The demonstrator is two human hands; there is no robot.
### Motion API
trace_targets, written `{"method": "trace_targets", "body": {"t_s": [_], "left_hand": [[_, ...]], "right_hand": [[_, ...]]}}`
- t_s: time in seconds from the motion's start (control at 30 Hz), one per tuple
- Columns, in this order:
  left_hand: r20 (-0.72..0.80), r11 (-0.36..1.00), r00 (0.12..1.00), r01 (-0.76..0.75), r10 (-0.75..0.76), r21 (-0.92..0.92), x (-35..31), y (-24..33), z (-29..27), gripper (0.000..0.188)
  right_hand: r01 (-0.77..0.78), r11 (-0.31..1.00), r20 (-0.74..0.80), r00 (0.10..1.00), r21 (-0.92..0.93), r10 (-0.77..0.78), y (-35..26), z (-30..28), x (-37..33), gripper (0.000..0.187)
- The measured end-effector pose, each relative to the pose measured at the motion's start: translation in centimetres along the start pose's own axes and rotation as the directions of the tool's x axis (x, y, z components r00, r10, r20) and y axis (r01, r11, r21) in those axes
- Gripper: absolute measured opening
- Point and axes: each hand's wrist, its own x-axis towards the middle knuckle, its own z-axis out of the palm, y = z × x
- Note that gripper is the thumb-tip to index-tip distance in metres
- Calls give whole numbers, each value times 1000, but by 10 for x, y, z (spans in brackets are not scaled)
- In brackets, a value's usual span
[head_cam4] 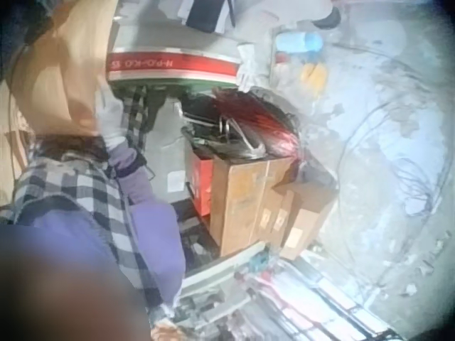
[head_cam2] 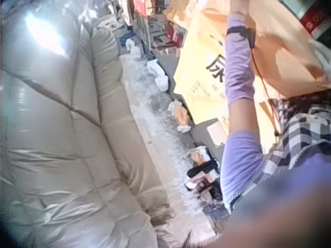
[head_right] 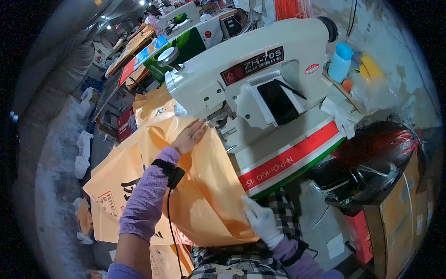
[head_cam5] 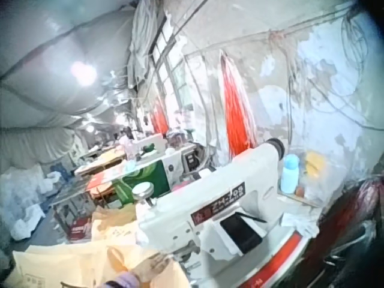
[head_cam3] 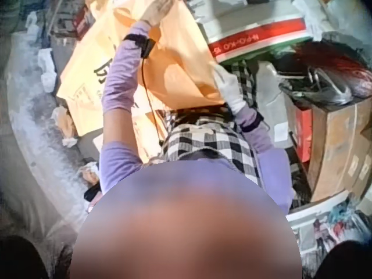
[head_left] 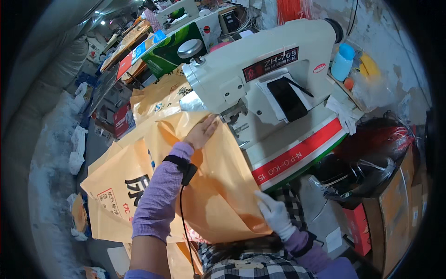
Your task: Sewing and organizing large plastic sacks using an industrial sewing machine.
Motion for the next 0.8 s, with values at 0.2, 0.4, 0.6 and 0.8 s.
{"method": "trace_targets", "body": {"t_s": [0.2, 0.4, 0.6, 0.8], "left_hand": [[642, 883, 687, -469, 340, 34, -77, 87, 10, 34], [691, 953, 723, -193, -23, 233, -112, 73, -35, 44], [391, 917, 920, -129, -31, 377, -91, 108, -135, 38], [603, 965, 754, -193, 262, -178, -238, 202, 6, 28]], "right_hand": [[-144, 989, 14, 989, -23, 145, 0, -7, -2, 36], [164, 964, -46, 983, -207, -177, 8, 32, 72, 37], [329, 943, -186, 924, -55, -333, 23, 47, 163, 35], [-103, 471, -22, 968, 876, 252, -15, 104, 56, 41]]}}
